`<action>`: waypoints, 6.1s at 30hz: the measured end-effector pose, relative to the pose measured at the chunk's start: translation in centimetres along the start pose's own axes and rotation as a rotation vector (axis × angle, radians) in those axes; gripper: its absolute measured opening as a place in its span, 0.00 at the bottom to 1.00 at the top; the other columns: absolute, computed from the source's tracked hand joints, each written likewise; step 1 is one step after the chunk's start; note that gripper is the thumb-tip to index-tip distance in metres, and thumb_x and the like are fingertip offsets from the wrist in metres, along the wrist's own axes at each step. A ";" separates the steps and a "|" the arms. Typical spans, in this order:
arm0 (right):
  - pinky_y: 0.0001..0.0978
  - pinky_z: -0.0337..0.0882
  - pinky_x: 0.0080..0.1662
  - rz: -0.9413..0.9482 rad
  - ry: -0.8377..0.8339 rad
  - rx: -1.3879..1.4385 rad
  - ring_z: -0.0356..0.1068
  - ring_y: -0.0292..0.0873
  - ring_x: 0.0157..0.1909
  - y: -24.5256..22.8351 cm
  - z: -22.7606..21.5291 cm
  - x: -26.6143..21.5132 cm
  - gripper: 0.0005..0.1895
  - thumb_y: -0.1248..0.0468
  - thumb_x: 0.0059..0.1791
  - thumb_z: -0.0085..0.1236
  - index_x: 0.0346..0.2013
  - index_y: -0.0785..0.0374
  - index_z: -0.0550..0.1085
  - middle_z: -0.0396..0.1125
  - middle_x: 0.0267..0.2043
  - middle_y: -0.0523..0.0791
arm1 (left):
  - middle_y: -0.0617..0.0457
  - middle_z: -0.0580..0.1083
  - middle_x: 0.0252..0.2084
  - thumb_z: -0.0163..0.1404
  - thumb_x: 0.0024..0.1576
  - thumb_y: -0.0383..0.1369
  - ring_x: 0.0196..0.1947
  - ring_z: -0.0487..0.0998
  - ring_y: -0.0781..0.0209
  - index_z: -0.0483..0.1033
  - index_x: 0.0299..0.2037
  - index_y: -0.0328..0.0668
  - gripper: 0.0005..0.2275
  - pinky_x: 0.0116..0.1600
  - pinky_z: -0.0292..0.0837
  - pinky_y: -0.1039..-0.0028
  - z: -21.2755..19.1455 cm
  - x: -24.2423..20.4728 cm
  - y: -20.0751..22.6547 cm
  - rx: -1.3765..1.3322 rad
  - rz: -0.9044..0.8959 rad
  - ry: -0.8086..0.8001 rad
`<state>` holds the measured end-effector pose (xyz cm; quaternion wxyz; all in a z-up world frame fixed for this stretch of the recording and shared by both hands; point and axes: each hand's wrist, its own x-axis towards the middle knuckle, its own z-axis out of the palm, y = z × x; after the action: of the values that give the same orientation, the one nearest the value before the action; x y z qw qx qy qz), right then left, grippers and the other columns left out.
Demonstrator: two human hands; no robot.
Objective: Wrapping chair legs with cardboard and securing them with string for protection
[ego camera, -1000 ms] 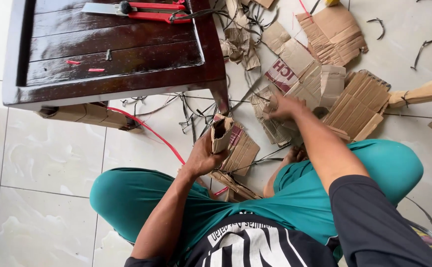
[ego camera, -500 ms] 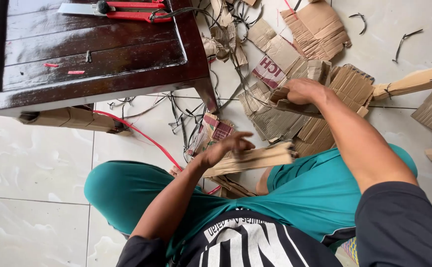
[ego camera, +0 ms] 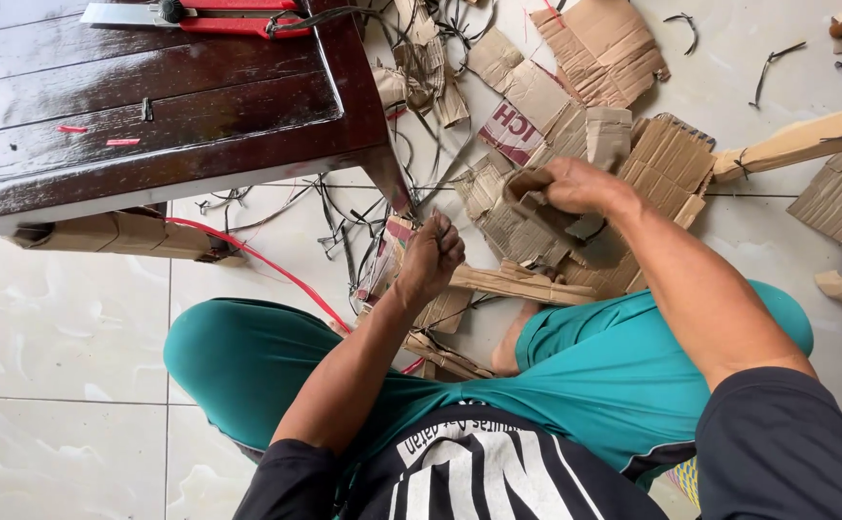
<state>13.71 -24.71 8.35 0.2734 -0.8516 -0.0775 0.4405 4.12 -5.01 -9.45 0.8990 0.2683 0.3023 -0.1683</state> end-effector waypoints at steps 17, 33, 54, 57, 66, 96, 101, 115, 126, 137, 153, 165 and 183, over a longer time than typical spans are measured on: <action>0.61 0.71 0.56 -0.094 -0.310 -0.699 0.73 0.59 0.59 18.6 17.4 16.8 0.34 0.39 0.43 0.58 0.56 0.57 0.76 0.75 0.55 0.53 | 0.47 0.81 0.40 0.52 0.51 0.56 0.47 0.82 0.42 0.84 0.40 0.59 0.17 0.51 0.76 0.55 -7.6 -1.7 3.4 1.791 -0.104 0.283; 0.64 0.69 0.54 -0.491 -0.029 -0.205 0.67 0.75 0.57 12.3 16.4 13.8 0.34 0.62 0.38 0.57 0.60 0.61 0.67 0.65 0.56 0.62 | 0.32 0.75 0.55 0.47 0.58 0.64 0.63 0.72 0.34 0.74 0.59 0.41 0.34 0.66 0.64 0.48 -1.8 -9.1 8.6 0.975 0.256 0.374; 0.46 0.76 0.54 -0.385 -0.257 1.286 0.75 0.50 0.54 0.7 14.0 5.7 0.33 0.46 0.47 0.60 0.64 0.56 0.71 0.73 0.56 0.51 | 0.54 0.72 0.28 0.56 0.62 0.35 0.31 0.75 0.66 0.73 0.40 0.36 0.10 0.39 0.74 0.77 1.2 -11.0 9.2 0.787 0.603 -0.236; 0.47 0.71 0.58 -0.242 -0.348 1.368 0.73 0.53 0.56 -0.1 12.5 4.5 0.40 0.34 0.50 0.46 0.67 0.56 0.69 0.71 0.60 0.52 | 0.56 0.71 0.28 0.52 0.65 0.32 0.31 0.73 0.69 0.72 0.42 0.37 0.07 0.40 0.72 0.77 1.9 -11.5 9.8 0.784 0.580 -0.348; 0.34 0.68 0.57 -0.468 -0.095 1.107 0.72 0.40 0.54 0.1 9.7 3.6 0.22 0.54 0.50 0.62 0.57 0.59 0.76 0.75 0.51 0.44 | 0.59 0.71 0.28 0.49 0.67 0.33 0.30 0.71 0.74 0.67 0.47 0.38 0.07 0.39 0.68 0.83 1.4 -11.2 13.0 0.848 0.532 -0.412; 0.40 0.80 0.49 -0.720 0.621 0.599 0.75 0.48 0.50 -4.4 10.9 12.3 0.16 0.69 0.55 0.57 0.55 0.58 0.64 0.66 0.55 0.51 | 0.29 0.66 0.66 0.56 0.57 0.37 0.64 0.67 0.22 0.56 0.73 0.42 0.34 0.62 0.70 0.37 1.6 -4.9 9.9 1.128 0.904 0.115; 0.58 0.78 0.52 -0.732 0.558 0.480 0.74 0.65 0.52 -7.4 11.4 9.6 0.16 0.73 0.55 0.53 0.57 0.65 0.65 0.67 0.51 0.58 | 0.33 0.71 0.60 0.56 0.55 0.37 0.60 0.71 0.25 0.62 0.68 0.44 0.29 0.58 0.73 0.38 0.0 -2.5 10.2 1.266 0.849 0.146; 0.60 0.70 0.35 -0.698 0.540 0.336 0.72 0.69 0.40 -9.4 11.2 11.4 0.21 0.64 0.44 0.57 0.49 0.69 0.64 0.70 0.36 0.62 | 0.42 0.74 0.42 0.65 0.49 0.32 0.47 0.76 0.45 0.69 0.52 0.36 0.23 0.53 0.69 0.46 5.3 -3.4 10.5 0.872 0.806 0.052; 0.50 0.72 0.40 -0.654 0.424 0.342 0.73 0.57 0.42 -8.1 9.5 13.6 0.25 0.69 0.43 0.59 0.49 0.63 0.58 0.71 0.39 0.54 | 0.51 0.75 0.34 0.56 0.44 0.15 0.29 0.73 0.60 0.78 0.41 0.35 0.15 0.35 0.67 0.69 1.9 -2.7 13.6 0.433 0.582 -0.266; 0.39 0.76 0.48 -0.685 0.304 0.328 0.74 0.45 0.47 -6.5 11.4 13.9 0.31 0.75 0.44 0.59 0.52 0.56 0.53 0.69 0.42 0.45 | 0.39 0.76 0.49 0.34 0.65 0.30 0.42 0.72 0.51 0.72 0.50 0.27 0.15 0.51 0.70 0.64 1.1 -3.2 14.6 1.090 0.885 -0.155; 0.38 0.81 0.38 -0.959 0.471 0.186 0.78 0.47 0.42 -5.2 12.2 15.0 0.39 0.75 0.51 0.63 0.65 0.50 0.48 0.74 0.45 0.49 | 0.44 0.80 0.42 0.58 0.59 0.30 0.37 0.83 0.59 0.69 0.55 0.33 0.17 0.38 0.83 0.72 2.0 -3.9 16.6 1.298 0.642 -0.317; 0.39 0.68 0.44 -0.230 0.633 0.264 0.58 0.43 0.43 3.2 27.9 16.7 0.24 0.52 0.50 0.50 0.53 0.59 0.56 0.52 0.42 0.44 | 0.46 0.77 0.47 0.57 0.59 0.22 0.43 0.82 0.57 0.68 0.53 0.35 0.15 0.47 0.84 0.72 -0.4 -1.0 15.3 1.025 0.709 -0.452; 0.52 0.72 0.41 -0.009 -0.077 -0.576 0.72 0.57 0.36 20.3 25.4 16.8 0.10 0.65 0.44 0.48 0.29 0.61 0.78 0.75 0.36 0.52 | 0.46 0.76 0.40 0.53 0.61 0.19 0.33 0.76 0.61 0.68 0.52 0.33 0.11 0.36 0.74 0.74 1.3 -3.9 15.9 1.061 0.640 -0.468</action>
<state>1.42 -25.32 -26.15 0.0189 -0.8766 -0.2134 0.4309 9.18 7.49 -0.03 0.6926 0.7076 -0.1198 -0.0728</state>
